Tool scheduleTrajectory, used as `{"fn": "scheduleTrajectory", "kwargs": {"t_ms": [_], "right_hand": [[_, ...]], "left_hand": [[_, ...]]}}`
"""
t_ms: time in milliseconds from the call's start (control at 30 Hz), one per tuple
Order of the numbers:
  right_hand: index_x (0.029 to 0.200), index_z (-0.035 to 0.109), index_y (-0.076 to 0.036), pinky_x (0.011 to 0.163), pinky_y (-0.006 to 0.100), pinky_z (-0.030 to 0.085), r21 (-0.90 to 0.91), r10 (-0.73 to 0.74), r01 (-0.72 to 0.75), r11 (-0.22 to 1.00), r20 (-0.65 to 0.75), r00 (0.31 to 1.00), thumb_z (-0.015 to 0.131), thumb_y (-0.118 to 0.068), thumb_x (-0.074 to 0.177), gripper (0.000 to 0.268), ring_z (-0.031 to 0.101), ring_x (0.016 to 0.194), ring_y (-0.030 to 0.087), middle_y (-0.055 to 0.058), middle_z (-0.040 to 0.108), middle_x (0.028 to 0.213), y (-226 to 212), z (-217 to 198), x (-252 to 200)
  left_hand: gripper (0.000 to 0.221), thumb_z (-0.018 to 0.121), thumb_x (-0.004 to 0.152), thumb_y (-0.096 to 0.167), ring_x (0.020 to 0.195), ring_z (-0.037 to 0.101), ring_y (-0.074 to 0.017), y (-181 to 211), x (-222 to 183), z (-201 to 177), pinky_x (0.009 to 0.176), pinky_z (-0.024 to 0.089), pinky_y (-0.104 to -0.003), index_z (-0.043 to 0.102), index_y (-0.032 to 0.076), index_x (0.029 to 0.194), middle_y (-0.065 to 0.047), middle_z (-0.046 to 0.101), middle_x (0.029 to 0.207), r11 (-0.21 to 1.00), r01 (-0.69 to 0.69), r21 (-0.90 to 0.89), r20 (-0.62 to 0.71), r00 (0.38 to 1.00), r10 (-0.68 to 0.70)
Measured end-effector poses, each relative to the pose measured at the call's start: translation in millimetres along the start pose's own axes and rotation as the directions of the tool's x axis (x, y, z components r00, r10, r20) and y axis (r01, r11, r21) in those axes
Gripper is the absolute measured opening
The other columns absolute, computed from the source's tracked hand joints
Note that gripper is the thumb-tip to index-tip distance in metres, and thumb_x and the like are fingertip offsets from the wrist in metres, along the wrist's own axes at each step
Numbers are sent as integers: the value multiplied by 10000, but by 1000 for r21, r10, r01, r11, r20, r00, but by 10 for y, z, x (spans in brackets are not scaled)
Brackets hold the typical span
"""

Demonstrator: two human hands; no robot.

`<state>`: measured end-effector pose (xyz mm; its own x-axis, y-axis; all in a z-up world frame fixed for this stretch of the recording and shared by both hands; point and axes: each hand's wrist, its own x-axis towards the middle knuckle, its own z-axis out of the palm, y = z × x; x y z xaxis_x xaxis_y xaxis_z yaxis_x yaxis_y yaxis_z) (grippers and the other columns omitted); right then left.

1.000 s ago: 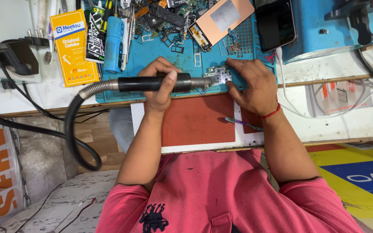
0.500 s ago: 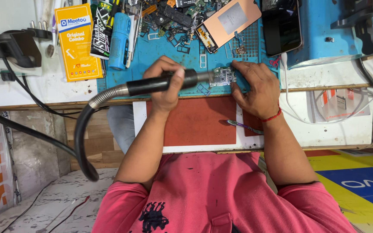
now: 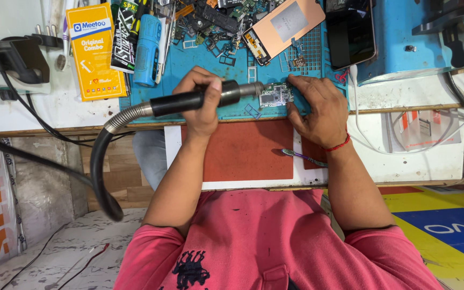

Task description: The person uses a heat gun to apply heat to components on a circuit board resting on a red pad.

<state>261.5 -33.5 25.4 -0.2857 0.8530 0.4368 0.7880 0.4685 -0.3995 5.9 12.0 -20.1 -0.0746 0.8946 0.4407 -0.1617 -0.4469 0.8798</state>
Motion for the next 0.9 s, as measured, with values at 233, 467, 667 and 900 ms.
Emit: {"fn": "scheduleTrajectory", "kwargs": {"t_ms": [233, 467, 667, 900], "right_hand": [[1367, 626, -29, 910, 426, 535, 70, 45, -46, 996, 23, 999, 778, -103, 845, 548, 642, 1005, 340, 150, 688, 1198, 61, -10, -15], [1399, 620, -48, 1004, 410, 538, 115, -19, 14, 993, 47, 999, 749, -41, 915, 501, 645, 1142, 332, 135, 691, 1317, 126, -59, -35], [1368, 638, -41, 920, 408, 532, 22, -29, 27, 999, 64, 998, 810, -92, 850, 548, 623, 1054, 320, 119, 701, 1301, -28, -93, 61], [1345, 652, -80, 913, 395, 535, 17, -27, 26, 1000, 65, 998, 817, -88, 851, 521, 627, 1039, 297, 69, 717, 1253, -76, -93, 70]], "left_hand": [[197, 689, 966, 172, 757, 621, -155, 25, -2, -10, 738, 505, -304, 598, 16, 886, -115, 657, 853, 1000, -3, 11, 49, 999, 2], [201, 687, 970, 169, 777, 593, -141, -17, -14, 14, 769, 501, -299, 596, 3, 900, -100, 642, 878, 1000, 4, -19, -12, 1000, -4], [194, 685, 959, 168, 780, 645, -142, 60, -8, -16, 759, 518, -290, 605, 8, 885, -103, 678, 864, 998, -46, 35, 108, 993, 42], [208, 701, 960, 174, 790, 641, -166, 43, 14, -24, 758, 519, -293, 596, 7, 893, -111, 668, 882, 996, -78, 41, 153, 986, 71]]}}
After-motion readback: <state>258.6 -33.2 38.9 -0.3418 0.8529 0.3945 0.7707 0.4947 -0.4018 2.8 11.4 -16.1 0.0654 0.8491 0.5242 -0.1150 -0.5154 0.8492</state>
